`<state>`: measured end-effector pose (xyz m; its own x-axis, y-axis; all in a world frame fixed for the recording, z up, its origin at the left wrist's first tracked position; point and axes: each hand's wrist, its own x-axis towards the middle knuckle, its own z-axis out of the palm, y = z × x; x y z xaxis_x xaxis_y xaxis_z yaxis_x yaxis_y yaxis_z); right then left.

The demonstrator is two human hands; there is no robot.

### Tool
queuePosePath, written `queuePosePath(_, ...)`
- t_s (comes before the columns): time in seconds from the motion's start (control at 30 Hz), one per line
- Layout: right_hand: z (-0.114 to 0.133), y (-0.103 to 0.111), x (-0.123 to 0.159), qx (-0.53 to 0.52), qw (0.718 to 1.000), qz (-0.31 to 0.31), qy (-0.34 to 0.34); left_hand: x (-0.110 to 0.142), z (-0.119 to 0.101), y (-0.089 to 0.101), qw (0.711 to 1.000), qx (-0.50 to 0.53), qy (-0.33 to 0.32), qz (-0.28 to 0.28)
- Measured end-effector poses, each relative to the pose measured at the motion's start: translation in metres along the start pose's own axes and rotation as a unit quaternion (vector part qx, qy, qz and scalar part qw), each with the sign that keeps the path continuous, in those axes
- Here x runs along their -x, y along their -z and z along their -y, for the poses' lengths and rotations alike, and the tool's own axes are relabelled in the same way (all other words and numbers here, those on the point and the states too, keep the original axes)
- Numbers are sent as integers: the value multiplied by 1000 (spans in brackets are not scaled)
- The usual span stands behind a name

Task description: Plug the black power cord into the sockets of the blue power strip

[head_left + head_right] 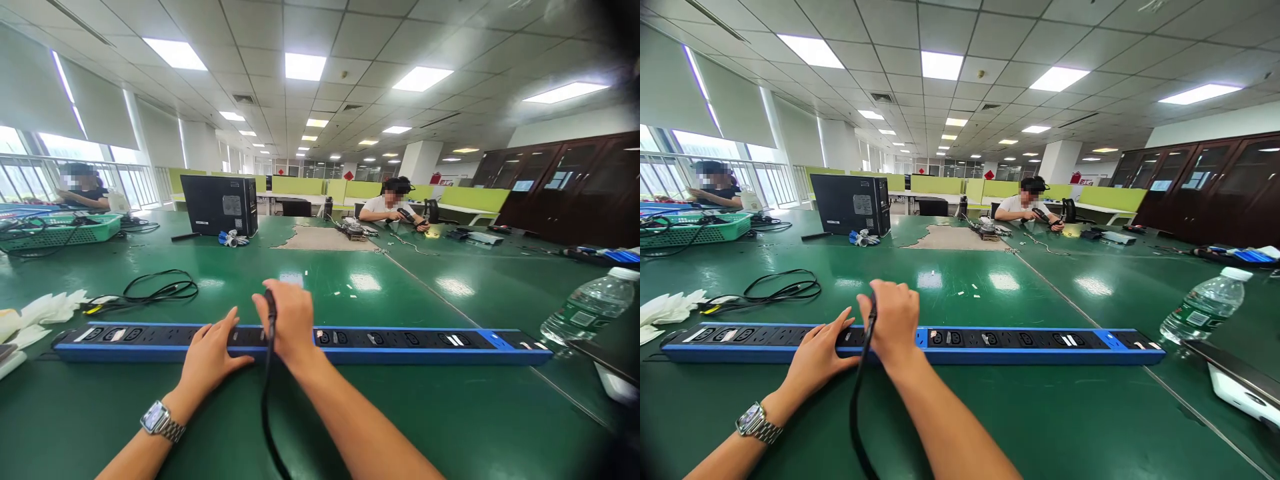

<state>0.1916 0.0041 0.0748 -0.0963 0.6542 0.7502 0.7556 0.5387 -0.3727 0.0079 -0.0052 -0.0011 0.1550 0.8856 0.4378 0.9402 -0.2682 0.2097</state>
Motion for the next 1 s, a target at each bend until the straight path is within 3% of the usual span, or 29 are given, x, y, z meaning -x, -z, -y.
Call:
queuePosePath(0.07,-24,25,-1,-42,997,-58,-27,0,0,1,1000,5,5,4)
queuePosePath(0.13,-52,43,9,-66,994,-75,-53,0,-1,1,1000,11,9,5)
queuePosePath(0.27,-88,47,44,-22,992,-9,-121,0,0,2,1000,15,18,7)
queuePosePath(0.47,-74,24,63,30,989,56,-137,0,0,2,999,2,26,19)
queuePosePath(0.63,-65,15,62,56,991,58,-110,0,2,-1,1000,-5,11,6)
queuePosePath(1.0,-71,13,62,181,972,51,-142,-1,4,-1,1000,-16,6,5)
